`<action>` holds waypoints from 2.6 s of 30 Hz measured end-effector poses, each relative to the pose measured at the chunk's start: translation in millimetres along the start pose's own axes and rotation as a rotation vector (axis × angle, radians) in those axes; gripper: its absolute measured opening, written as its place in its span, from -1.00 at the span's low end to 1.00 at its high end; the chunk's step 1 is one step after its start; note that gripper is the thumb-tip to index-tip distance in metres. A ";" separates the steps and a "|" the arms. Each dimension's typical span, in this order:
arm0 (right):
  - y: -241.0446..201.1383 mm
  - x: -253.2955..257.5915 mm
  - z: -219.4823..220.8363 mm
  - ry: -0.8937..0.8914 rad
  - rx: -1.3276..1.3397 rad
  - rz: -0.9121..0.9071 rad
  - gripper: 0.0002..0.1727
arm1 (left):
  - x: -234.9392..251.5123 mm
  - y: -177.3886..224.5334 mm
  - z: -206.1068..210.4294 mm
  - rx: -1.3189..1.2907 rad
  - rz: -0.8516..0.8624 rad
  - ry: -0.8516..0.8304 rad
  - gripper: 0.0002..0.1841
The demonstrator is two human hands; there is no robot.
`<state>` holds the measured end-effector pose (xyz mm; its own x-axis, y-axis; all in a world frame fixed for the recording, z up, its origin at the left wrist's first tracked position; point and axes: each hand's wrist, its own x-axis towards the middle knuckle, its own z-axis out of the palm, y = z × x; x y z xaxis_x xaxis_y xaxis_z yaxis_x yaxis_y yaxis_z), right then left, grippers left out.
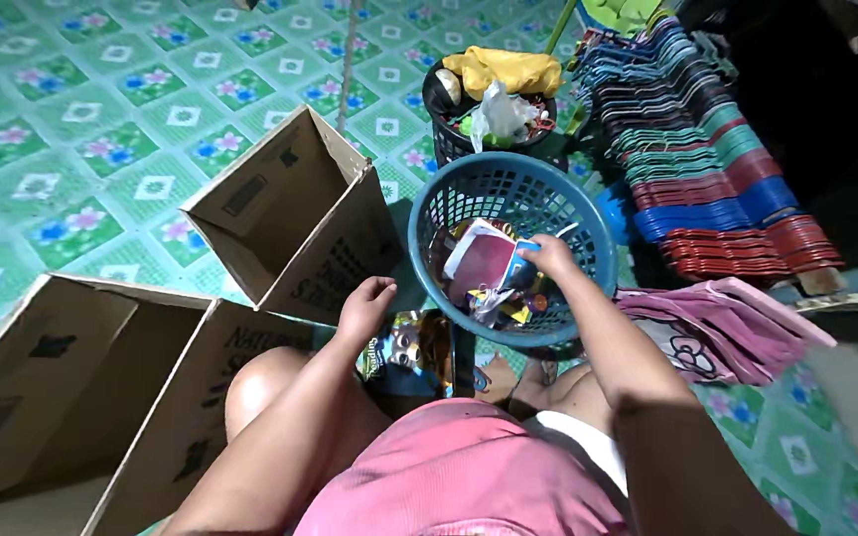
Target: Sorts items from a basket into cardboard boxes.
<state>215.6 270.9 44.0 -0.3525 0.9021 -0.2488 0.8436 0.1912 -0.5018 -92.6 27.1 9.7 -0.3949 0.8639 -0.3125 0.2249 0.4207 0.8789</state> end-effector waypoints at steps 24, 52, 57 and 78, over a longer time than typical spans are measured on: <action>-21.0 -132.9 28.7 -0.134 1.375 -0.418 -0.65 | -62.2 24.8 8.8 -1.178 -0.136 -0.782 -0.14; -5.2 -129.1 0.3 0.328 1.031 -0.591 -0.57 | -69.3 -23.7 75.6 -0.087 0.192 0.039 -0.43; -4.8 -120.0 1.2 0.402 0.886 -0.586 -0.68 | -69.0 -22.4 68.0 -0.397 0.021 -0.057 0.05; -34.9 -154.7 72.3 0.007 1.219 -0.132 -0.06 | -60.7 -26.2 65.2 -0.646 -0.207 -0.148 -0.38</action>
<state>211.4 96.7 40.1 -0.4015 0.9059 -0.1346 -0.1314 -0.2025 -0.9704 -16.4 -18.3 -17.9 -0.2363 0.8318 -0.5023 -0.4354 0.3715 0.8200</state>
